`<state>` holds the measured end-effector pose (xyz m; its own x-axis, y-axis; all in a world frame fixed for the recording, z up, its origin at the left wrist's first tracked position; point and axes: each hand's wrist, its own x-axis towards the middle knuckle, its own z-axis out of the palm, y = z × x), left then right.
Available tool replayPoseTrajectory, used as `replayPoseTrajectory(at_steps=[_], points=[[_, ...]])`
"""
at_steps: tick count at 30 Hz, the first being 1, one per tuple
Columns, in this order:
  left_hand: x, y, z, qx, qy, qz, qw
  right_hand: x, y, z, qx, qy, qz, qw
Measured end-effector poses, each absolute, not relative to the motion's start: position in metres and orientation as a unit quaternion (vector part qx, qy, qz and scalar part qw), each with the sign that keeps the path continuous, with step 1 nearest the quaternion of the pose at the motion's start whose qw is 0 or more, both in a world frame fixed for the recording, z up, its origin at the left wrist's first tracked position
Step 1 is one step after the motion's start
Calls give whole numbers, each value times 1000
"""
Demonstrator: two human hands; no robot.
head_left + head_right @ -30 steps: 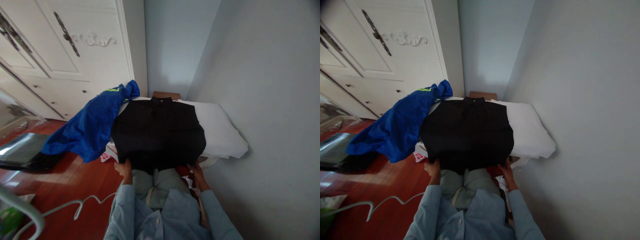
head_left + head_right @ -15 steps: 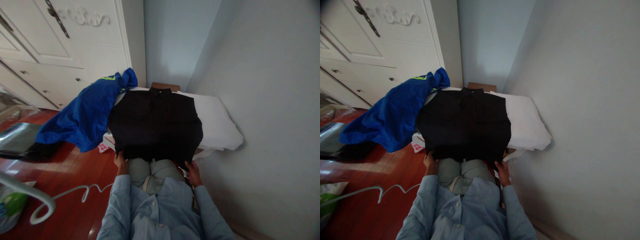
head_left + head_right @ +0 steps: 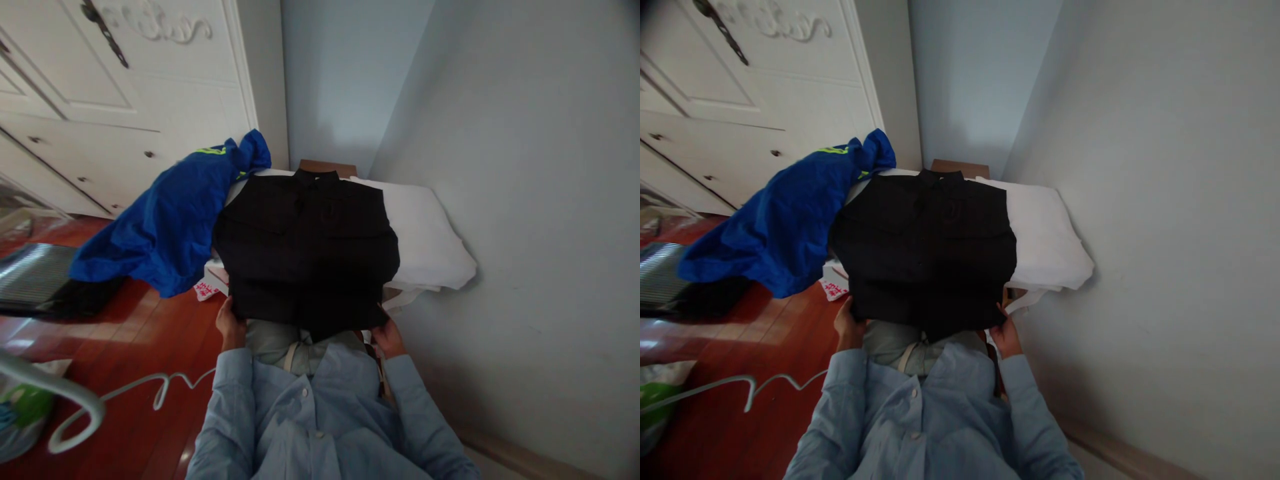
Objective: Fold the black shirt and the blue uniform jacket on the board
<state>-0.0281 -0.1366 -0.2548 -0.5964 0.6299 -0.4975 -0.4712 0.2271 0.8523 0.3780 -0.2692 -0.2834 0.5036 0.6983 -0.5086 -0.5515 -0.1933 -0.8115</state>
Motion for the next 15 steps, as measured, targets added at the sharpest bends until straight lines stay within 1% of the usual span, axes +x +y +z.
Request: replayPoseTrajectory(at_steps=[4,10,13,15], points=[[-32,-142,-254,33,645,594,480,364,-271,-289,-579,-41,531,617],[-25,-136,-254,24,605,590,534,346,-282,-292,-497,69,588,634],[-28,-139,-255,46,610,577,541,345,-282,-296,-504,43,592,627],[-30,-143,-257,65,634,570,520,345,-280,-298,-516,24,592,619]])
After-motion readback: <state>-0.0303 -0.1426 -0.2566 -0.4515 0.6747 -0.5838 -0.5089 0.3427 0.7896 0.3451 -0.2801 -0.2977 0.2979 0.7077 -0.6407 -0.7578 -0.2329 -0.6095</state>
